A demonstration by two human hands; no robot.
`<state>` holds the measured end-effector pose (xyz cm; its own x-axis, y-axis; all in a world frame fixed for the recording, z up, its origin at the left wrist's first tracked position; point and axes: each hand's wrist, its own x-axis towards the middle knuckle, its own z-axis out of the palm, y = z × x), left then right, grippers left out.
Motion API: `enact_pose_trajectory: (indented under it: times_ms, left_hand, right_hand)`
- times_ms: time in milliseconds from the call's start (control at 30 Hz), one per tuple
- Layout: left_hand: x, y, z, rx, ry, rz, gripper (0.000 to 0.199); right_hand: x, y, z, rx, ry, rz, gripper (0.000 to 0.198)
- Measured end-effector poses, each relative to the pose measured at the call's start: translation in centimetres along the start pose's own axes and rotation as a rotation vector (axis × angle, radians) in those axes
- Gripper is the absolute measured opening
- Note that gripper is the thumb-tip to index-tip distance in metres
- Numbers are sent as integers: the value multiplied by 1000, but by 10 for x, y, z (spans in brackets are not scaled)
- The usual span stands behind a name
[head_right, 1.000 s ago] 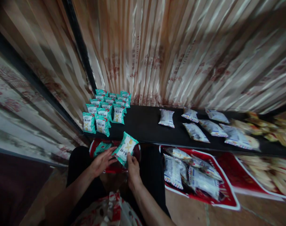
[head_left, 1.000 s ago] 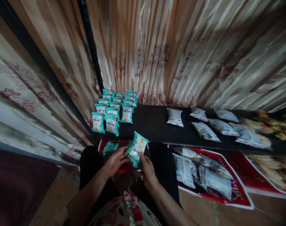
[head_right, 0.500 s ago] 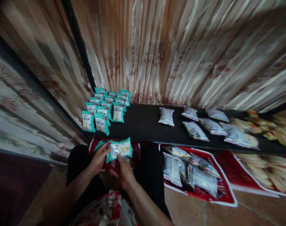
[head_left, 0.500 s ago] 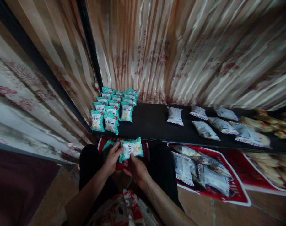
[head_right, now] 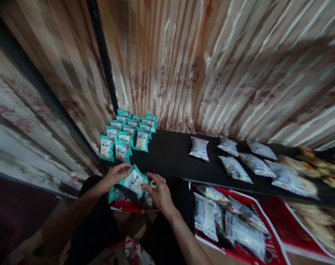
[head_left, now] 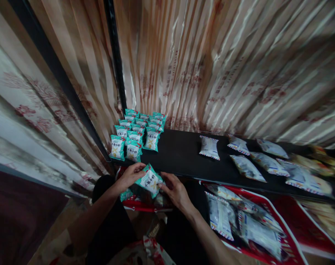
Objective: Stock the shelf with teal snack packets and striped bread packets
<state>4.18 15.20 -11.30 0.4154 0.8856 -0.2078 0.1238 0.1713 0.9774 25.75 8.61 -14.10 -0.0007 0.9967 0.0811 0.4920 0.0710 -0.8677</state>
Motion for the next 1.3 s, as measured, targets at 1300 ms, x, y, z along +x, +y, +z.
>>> enact_pose_trajectory:
  times_ms: [1300]
  left_hand:
    - [46,-51,12,729,437,292,49]
  right_hand:
    - [121,21,55,79,312,221,48]
